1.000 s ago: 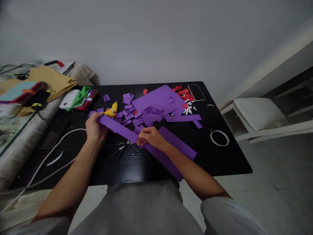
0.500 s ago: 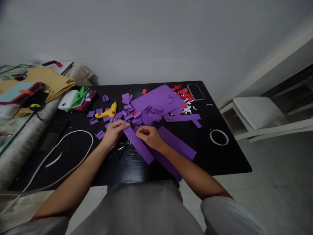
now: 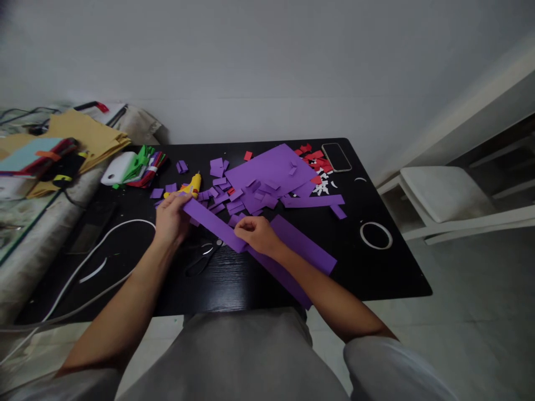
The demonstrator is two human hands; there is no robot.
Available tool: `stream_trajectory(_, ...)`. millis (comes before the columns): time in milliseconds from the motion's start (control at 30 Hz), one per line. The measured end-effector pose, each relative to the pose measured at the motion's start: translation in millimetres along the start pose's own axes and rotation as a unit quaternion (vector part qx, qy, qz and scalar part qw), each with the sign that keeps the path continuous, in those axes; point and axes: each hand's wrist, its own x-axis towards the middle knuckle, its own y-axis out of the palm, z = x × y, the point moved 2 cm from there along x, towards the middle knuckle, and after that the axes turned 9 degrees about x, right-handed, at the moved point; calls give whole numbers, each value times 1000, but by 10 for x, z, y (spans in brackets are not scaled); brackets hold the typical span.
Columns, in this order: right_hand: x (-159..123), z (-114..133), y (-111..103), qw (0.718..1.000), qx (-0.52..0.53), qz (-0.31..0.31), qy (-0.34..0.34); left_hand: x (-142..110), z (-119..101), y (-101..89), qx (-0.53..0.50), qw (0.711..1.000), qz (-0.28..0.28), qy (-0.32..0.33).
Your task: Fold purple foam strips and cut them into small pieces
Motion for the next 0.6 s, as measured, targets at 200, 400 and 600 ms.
stream_trajectory(200, -7, -9, 1, 996, 73, 31, 48, 152, -59, -148, -24, 996, -79, 19)
stream_trajectory(400, -19, 46, -54, 997, 6, -53, -50, 110, -36, -100, -26, 999, -27, -4)
stream_trajectory(600, -60, 125, -57, 961, -148, -113, -206, -15, 2, 12, -17, 997, 66, -36)
